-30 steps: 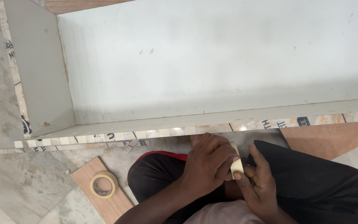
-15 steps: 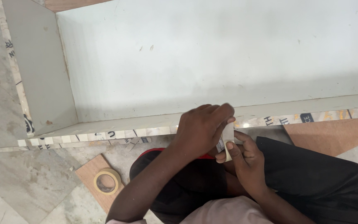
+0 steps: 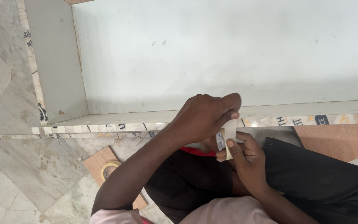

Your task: The person sits on the floor and applies adhesive edge banding tape to the exposed edges of a white wooden drawer box. They unroll the tape, press it along the edge, and smooth it down by hand.

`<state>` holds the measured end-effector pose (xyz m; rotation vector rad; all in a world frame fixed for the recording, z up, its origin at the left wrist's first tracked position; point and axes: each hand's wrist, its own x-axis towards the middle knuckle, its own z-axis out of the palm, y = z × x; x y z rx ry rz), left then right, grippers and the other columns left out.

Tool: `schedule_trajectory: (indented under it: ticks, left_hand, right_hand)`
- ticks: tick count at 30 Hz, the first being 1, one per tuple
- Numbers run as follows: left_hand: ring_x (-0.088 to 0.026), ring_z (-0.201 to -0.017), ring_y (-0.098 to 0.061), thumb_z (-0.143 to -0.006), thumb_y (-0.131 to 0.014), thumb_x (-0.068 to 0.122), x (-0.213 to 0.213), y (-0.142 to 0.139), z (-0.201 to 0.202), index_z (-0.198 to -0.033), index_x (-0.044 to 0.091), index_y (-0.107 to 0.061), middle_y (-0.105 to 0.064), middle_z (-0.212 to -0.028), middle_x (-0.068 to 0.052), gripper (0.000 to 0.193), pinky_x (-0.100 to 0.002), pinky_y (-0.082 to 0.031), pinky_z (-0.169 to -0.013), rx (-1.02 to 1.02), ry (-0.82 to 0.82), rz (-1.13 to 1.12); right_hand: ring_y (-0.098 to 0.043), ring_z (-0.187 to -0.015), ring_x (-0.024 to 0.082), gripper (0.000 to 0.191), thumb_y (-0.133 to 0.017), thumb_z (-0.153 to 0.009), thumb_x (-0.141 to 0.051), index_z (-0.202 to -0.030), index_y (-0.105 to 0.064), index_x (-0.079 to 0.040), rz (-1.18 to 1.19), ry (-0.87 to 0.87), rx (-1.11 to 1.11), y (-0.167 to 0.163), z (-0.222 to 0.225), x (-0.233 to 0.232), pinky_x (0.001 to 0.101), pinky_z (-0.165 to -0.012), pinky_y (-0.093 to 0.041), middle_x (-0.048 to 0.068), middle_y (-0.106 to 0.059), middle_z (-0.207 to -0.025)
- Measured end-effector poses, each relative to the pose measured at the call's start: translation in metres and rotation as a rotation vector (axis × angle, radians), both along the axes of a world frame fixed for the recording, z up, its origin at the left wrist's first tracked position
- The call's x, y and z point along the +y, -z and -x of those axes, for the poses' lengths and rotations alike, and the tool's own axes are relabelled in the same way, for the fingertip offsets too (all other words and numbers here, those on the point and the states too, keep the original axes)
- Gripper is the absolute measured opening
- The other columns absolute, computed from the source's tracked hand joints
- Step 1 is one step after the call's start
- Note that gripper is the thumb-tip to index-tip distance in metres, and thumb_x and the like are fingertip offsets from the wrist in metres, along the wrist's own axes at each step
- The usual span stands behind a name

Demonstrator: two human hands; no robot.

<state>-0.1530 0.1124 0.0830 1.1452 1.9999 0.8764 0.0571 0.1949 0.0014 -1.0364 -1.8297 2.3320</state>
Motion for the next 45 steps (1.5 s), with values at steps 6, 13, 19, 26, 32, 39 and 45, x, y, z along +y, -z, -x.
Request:
schedule_trajectory:
  ticks: [6, 13, 19, 26, 32, 39, 45]
  left_hand:
    - [-0.017, -0.042, -0.054, -0.103, -0.06, 0.025, -0.01, 0.007, 0.001, -0.096, 0.013, -0.052, -0.049, -0.047, -0.002, 0.015, -0.037, -0.038, -0.045, -0.003, -0.02, -0.006]
    - [-0.017, -0.043, -0.055, -0.103, -0.061, 0.022, -0.01, 0.017, 0.002, -0.096, 0.012, -0.053, -0.05, -0.049, -0.004, 0.015, -0.037, -0.039, -0.045, -0.004, -0.049, -0.057]
    - [-0.017, -0.046, -0.057, -0.103, -0.061, 0.024, -0.007, 0.026, 0.004, -0.094, 0.012, -0.054, -0.053, -0.051, -0.003, 0.017, -0.038, -0.04, -0.047, -0.014, -0.097, -0.033]
    - [-0.018, -0.048, -0.058, -0.103, -0.057, 0.026, 0.004, 0.033, 0.013, -0.093, 0.012, -0.055, -0.055, -0.052, -0.003, 0.018, -0.039, -0.044, -0.049, -0.063, -0.096, 0.113]
    - [-0.02, -0.057, -0.062, -0.104, -0.053, 0.028, 0.013, 0.034, 0.018, -0.093, 0.013, -0.054, -0.06, -0.061, -0.004, 0.018, -0.042, -0.047, -0.057, -0.139, -0.032, 0.308]
    - [-0.019, -0.082, -0.065, -0.101, -0.054, 0.031, 0.019, 0.043, 0.023, -0.094, 0.015, -0.056, -0.061, -0.084, -0.002, 0.018, -0.044, -0.05, -0.071, -0.232, 0.069, 0.382]
    - [-0.02, -0.094, -0.063, -0.101, -0.052, 0.044, 0.03, 0.062, 0.039, -0.1, 0.018, -0.06, -0.063, -0.089, -0.004, 0.028, -0.046, -0.049, -0.081, -0.435, 0.214, 0.573]
  right_hand:
    - [-0.075, -0.07, 0.017, 0.028, -0.06, -0.101, -0.02, -0.117, -0.06, 0.003, 0.094, 0.03, 0.015, 0.005, 0.007, -0.005, 0.0295, -0.066, -0.062, 0.014, -0.077, -0.08]
    - [-0.072, -0.066, 0.015, 0.022, -0.06, -0.103, -0.018, -0.109, -0.063, 0.003, 0.096, 0.073, 0.041, 0.015, 0.015, -0.003, 0.0283, -0.062, -0.06, 0.013, -0.075, -0.078]
    - [-0.07, -0.067, 0.013, 0.022, -0.062, -0.103, -0.017, -0.107, -0.065, 0.004, 0.066, 0.112, 0.084, 0.024, 0.025, -0.003, 0.0278, -0.061, -0.061, 0.011, -0.074, -0.078]
    - [-0.072, -0.063, 0.015, 0.024, -0.065, -0.101, -0.019, -0.104, -0.066, 0.005, 0.02, 0.184, -0.003, 0.034, 0.027, -0.006, 0.0285, -0.059, -0.061, 0.014, -0.075, -0.075]
    - [-0.073, -0.066, 0.016, 0.02, -0.064, -0.101, -0.012, -0.107, -0.067, 0.007, 0.047, 0.208, 0.035, 0.043, 0.025, -0.007, 0.0284, -0.061, -0.062, 0.014, -0.076, -0.079]
    - [-0.074, -0.07, 0.014, 0.018, -0.064, -0.101, -0.01, -0.106, -0.07, 0.006, -0.037, 0.183, 0.023, 0.054, 0.019, -0.005, 0.0269, -0.064, -0.061, 0.013, -0.077, -0.082]
    - [-0.071, -0.074, 0.01, 0.015, -0.067, -0.1, -0.009, -0.103, -0.073, 0.005, -0.178, 0.138, 0.09, 0.067, 0.013, 0.0, 0.0235, -0.064, -0.056, 0.01, -0.077, -0.085]
